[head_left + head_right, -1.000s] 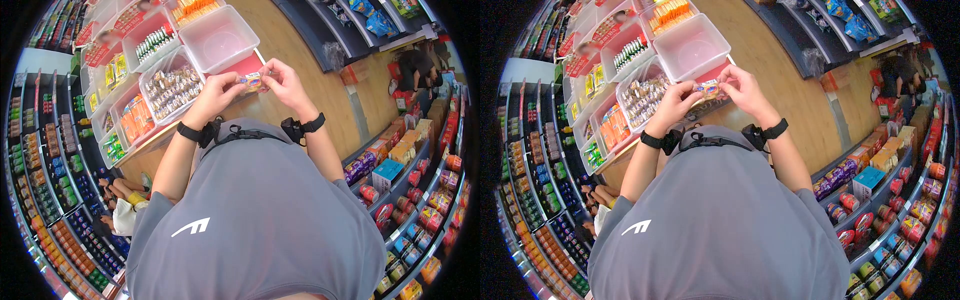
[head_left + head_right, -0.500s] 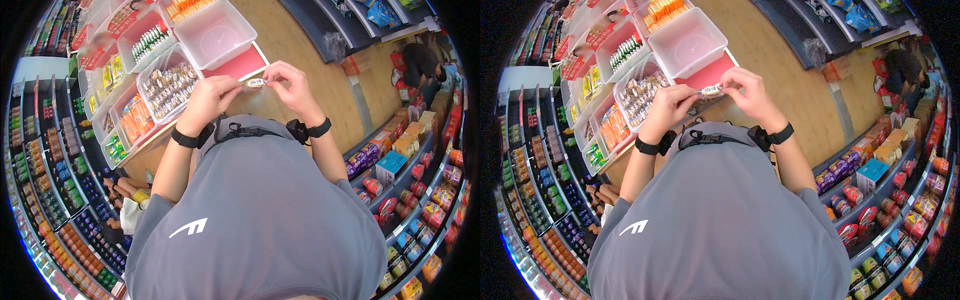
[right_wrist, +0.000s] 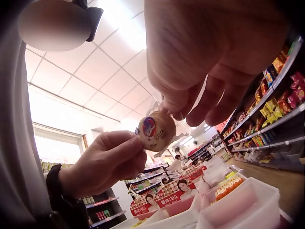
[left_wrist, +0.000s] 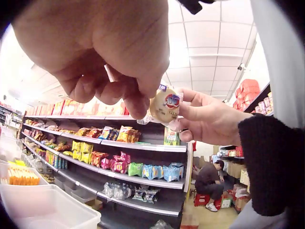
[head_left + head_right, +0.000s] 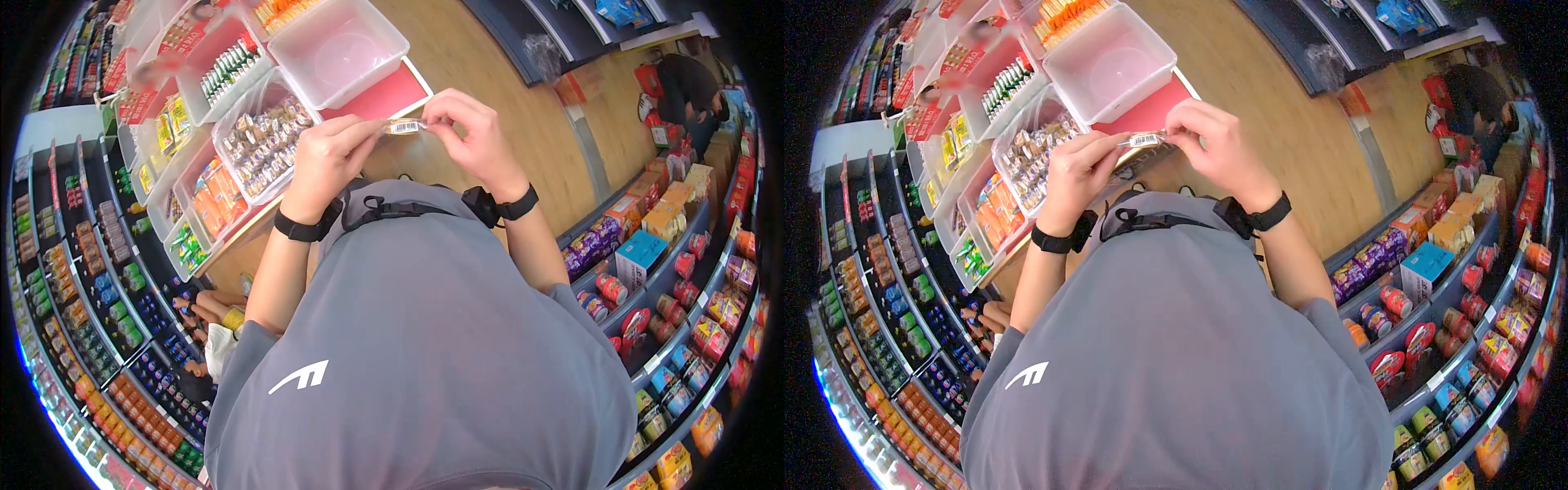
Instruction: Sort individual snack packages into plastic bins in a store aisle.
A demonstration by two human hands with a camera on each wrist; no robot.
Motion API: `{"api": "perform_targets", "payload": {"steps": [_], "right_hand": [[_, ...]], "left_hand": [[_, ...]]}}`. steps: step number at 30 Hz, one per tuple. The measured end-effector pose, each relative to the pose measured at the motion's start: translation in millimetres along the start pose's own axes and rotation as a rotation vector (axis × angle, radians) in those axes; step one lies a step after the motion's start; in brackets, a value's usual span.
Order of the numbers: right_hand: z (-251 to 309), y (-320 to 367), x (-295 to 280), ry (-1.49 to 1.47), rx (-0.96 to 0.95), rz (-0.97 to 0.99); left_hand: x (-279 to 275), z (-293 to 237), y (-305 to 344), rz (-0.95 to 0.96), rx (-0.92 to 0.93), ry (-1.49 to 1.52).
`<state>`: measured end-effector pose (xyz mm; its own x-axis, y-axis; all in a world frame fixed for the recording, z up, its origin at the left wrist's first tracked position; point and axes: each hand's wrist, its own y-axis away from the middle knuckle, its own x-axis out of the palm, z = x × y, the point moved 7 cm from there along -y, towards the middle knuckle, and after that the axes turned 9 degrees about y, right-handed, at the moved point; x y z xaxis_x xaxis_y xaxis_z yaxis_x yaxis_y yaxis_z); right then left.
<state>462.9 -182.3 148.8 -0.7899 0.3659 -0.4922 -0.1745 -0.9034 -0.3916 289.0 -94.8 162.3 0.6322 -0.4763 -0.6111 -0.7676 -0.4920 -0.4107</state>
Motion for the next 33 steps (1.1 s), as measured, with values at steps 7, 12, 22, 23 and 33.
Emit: {"api": "perform_targets", "payload": {"steps": [7, 12, 22, 23, 33], "right_hand": [[-9, -1, 8, 0.051, 0.01, 0.002], [-8, -5, 11, 0.051, -0.006, 0.007], [-6, -14, 16, 0.068, -0.043, 0.018], [-5, -15, 16, 0.072, -0.045, 0.014], [-17, -9, 19, -0.078, 0.126, 0.062]], "left_hand": [[1, 9, 3, -0.021, -0.017, -0.025], [0, 14, 5, -0.037, -0.031, -0.017], [-11, 17, 4, -0.105, -0.058, -0.006], [-12, 16, 4, -0.121, -0.051, 0.0], [-6, 26, 9, -0.133, -0.249, 0.125]]}}
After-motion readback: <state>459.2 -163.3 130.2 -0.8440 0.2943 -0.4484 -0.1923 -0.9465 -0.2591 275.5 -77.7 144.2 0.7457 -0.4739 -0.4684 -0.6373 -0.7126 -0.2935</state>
